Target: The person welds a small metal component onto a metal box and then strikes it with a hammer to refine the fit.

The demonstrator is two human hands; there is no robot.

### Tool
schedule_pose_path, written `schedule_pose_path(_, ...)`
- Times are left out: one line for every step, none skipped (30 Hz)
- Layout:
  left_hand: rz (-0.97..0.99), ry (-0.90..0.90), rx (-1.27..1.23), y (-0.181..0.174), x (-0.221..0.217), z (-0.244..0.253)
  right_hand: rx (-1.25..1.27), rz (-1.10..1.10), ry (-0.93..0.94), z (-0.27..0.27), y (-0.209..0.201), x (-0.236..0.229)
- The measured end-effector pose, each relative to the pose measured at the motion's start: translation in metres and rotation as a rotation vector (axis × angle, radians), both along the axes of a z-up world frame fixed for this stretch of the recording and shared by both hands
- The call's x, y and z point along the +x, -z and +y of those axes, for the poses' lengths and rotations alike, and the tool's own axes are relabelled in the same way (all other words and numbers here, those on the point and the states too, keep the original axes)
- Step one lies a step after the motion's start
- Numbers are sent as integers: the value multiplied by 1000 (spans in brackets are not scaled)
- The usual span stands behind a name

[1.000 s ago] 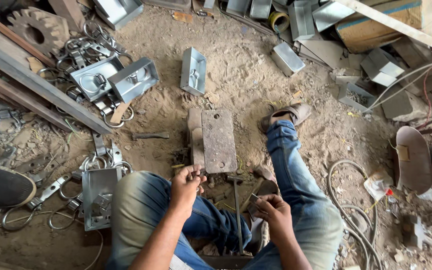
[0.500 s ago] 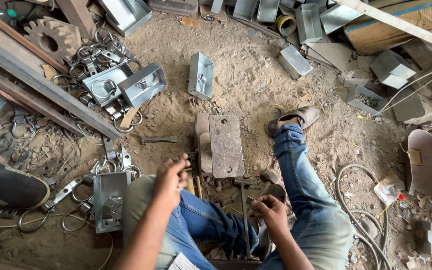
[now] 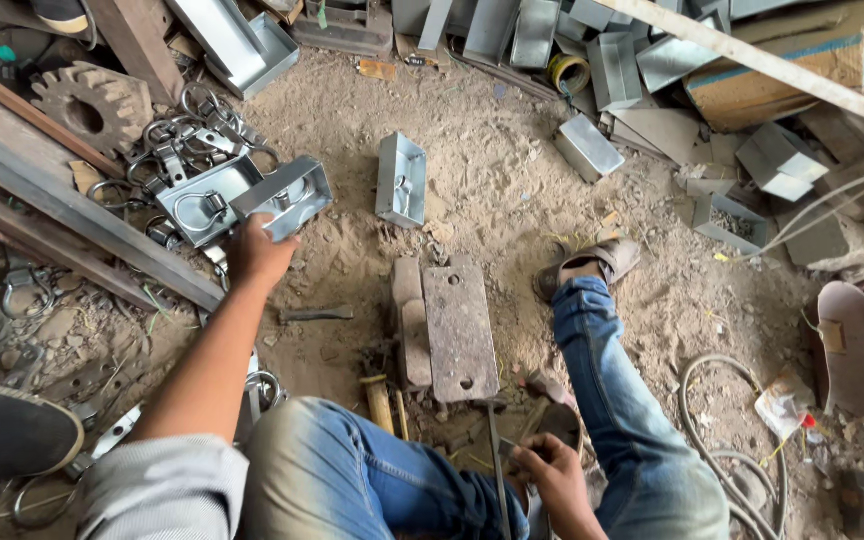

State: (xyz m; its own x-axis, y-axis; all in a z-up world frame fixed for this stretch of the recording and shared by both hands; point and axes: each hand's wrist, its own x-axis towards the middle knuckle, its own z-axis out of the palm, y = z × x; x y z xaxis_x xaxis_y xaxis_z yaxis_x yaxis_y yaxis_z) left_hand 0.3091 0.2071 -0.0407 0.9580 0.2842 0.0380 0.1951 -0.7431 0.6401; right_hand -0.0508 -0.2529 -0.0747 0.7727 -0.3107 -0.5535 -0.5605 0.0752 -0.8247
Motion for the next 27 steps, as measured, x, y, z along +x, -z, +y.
schedule_pose_path(15,1,125,1,12,5,19,-11,2,-3,8,0)
schedule_pose_path(30,3,244,-1,22,6,43,-12,6,-7,18,0)
schedule_pose_path(46,5,364,-4,30,4,68,-14,10,-9,30,2)
schedule_pose_path(163,2,346,-9,38,0,87,-20,16,-16,40,4)
schedule_pose_path(281,1,326,-16,45,0,96,21,24,-23,49,4)
schedule_pose_path(399,-7,310,-23,52,2,111,63,26,-26,59,4)
schedule_pose_path(406,8,351,-27,62,-2,126,105,27,-29,67,3)
schedule_pose_path(422,20,396,-27,69,-1,52,-10,7,-26,77,0)
schedule_pose_path(438,33,440,-24,75,0,-20,-86,-11,-24,85,0)
schedule_pose_path(444,58,490,-18,82,3,-102,-134,-18,-27,88,3)
schedule_pose_path(451,83,540,-10,89,9,-132,-98,-19,-31,91,7)
schedule_pose_path(455,112,588,1,98,12,-164,-81,-14,-32,90,12)
schedule_pose_path(468,120,623,12,106,11,-190,-63,-12,-37,88,19)
schedule_pose_path(486,117,664,21,112,17,-197,-52,-20,-38,86,28)
schedule_pose_path(505,113,705,29,117,22,-205,-42,-28,-38,80,37)
schedule_pose_path(538,154,738,35,119,23,-211,-27,-35,-35,71,40)
schedule_pose_path(572,195,770,40,121,20,-213,-20,-38,-33,61,42)
schedule_pose_path(600,236,806,43,124,18,-216,-16,-40,-30,63,41)
schedule_pose_path(566,240,840,47,122,12,-215,-15,-40,-26,73,37)
schedule_pose_path(527,242,875,51,118,4,-217,-18,-44,-22,84,35)
schedule_pose_path(488,244,910,52,115,2,-215,-22,-47,-16,87,34)
schedule_pose_path(493,209,864,53,117,2,-219,-28,-39,-11,85,32)
schedule_pose_path(497,174,816,53,120,3,-221,-32,-33,-8,81,30)
schedule_pose_path(500,138,767,54,125,5,-226,-45,-28,-10,77,30)
schedule_pose_path(524,151,701,56,134,6,-229,-61,-23,-11,71,30)
schedule_pose_path(550,150,638,57,143,12,-219,-91,-24,-10,66,34)
schedule_pose_path(576,149,574,55,146,19,-212,-118,-27,-9,61,36)
